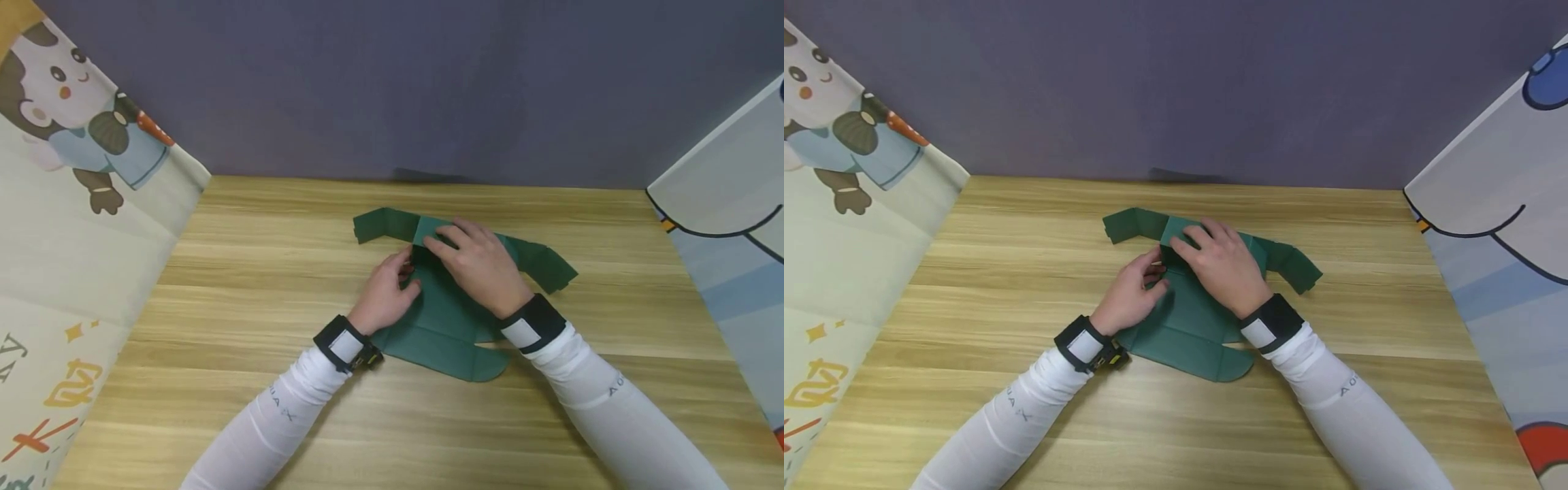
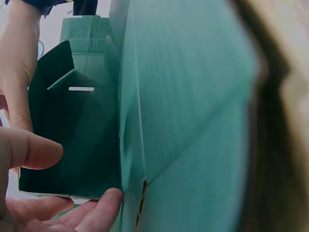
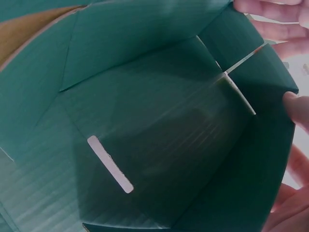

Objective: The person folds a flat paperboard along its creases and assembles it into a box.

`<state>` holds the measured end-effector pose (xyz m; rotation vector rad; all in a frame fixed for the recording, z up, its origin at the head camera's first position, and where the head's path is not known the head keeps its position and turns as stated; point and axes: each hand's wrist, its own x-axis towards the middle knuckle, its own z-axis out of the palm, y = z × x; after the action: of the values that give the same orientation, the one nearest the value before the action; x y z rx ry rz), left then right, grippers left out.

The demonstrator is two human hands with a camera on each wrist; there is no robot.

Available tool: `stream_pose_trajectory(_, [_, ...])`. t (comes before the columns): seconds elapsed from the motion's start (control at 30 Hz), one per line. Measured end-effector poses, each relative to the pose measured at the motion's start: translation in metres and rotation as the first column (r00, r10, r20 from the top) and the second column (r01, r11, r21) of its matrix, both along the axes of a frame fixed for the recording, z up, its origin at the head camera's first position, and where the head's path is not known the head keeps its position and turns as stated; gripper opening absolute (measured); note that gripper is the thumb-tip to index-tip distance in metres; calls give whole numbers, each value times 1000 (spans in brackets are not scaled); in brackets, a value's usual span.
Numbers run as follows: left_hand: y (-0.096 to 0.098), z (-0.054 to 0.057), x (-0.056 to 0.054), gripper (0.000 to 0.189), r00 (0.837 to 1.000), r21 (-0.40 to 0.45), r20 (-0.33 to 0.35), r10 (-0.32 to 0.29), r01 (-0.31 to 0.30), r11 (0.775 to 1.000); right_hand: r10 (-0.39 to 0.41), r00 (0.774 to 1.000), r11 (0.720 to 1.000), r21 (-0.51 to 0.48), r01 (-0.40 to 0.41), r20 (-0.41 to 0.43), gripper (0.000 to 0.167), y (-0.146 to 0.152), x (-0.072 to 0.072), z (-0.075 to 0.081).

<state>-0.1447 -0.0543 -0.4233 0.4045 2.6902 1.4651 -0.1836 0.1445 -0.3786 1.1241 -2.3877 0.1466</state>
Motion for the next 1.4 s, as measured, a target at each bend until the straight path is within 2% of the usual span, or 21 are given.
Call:
stream_pose_trajectory(0.27, [-1, 0, 3, 61, 1000, -15, 19, 4, -4, 1000, -7, 1000, 1000, 23, 8, -25, 38, 0, 4, -2])
stream_pose_trajectory(0.43, [-4, 0, 2, 55, 1000, 23, 28, 2, -2, 1000, -4, 999, 1000, 22, 4, -35, 37, 0, 5, -3])
stream_pose_trajectory(0.53, [-8, 0, -1, 47, 1000, 35, -20, 24, -24, 999, -5, 999, 1000, 20, 6, -32, 36, -1, 6, -3])
stream_pose_trajectory(0.6, [-12, 1, -3, 41, 992, 0, -105, 73, -73, 997, -7, 999, 1000, 23, 8, -31, 36, -1, 7, -3])
stream_pose_trajectory(0.63, [-15, 2, -4, 40, 981, -24, -165, 104, -109, 994, -8, 1000, 1000, 27, 9, -30, 36, -2, 8, -3])
stream_pose_trajectory(0.67, [-18, 4, -6, 40, 962, -54, -232, 144, -160, 986, -9, 1000, 1000, 30, 10, -30, 36, -2, 8, -3])
stream_pose_trajectory(0.73, [-26, 7, -10, 48, 904, -111, -366, 221, -278, 954, -11, 999, 999, 36, 12, -31, 36, -2, 8, -3])
stream_pose_trajectory(0.77, [-30, 9, -13, 58, 873, -140, -417, 253, -337, 931, -12, 999, 999, 37, 13, -31, 36, -3, 8, -3])
stream_pose_trajectory(0.8, [-34, 11, -16, 71, 850, -161, -451, 272, -377, 912, -14, 999, 999, 39, 15, -31, 36, -3, 8, -3])
stream_pose_trajectory(0.83, [-38, 13, -19, 86, 841, -181, -461, 283, -401, 898, -17, 999, 999, 40, 18, -31, 36, -3, 9, -3])
stream_pose_trajectory(0.87, [-42, 14, -23, 100, 845, -203, -454, 282, -406, 891, -20, 999, 999, 40, 21, -31, 36, -3, 9, -3])
stream_pose_trajectory(0.9, [-46, 16, -27, 112, 861, -226, -434, 266, -390, 893, -22, 999, 999, 39, 23, -32, 35, -3, 9, -3])
stream_pose_trajectory(0.97, [-54, 20, -33, 127, 910, -287, -360, 207, -319, 903, -24, 999, 999, 37, 25, -32, 35, -3, 10, -3])
stream_pose_trajectory(1.03, [-60, 24, -39, 130, 948, -350, -296, 119, -223, 910, -24, 999, 999, 35, 26, -33, 34, -4, 11, -2])
stream_pose_trajectory(1.07, [-62, 27, -42, 128, 957, -378, -280, 71, -178, 908, -24, 999, 999, 34, 25, -34, 34, -4, 11, -2])
stream_pose_trajectory(1.13, [-66, 31, -46, 124, 963, -451, -269, -21, -107, 886, -24, 999, 999, 35, 25, -35, 35, -4, 11, -2])
stream_pose_trajectory(1.23, [-68, 35, -50, 118, 951, -555, -282, -130, -51, 830, -24, 999, 999, 37, 25, -38, 35, -5, 12, -1])
stream_pose_trajectory(1.3, [-67, 37, -52, 120, 941, -620, -290, -176, -45, 784, -25, 999, 999, 38, 26, -41, 35, -5, 12, 0])
stream_pose_trajectory(1.4, [-64, 37, -53, 127, 927, -698, -311, -212, -71, 712, -27, 999, 999, 39, 29, -45, 35, -6, 13, 1])
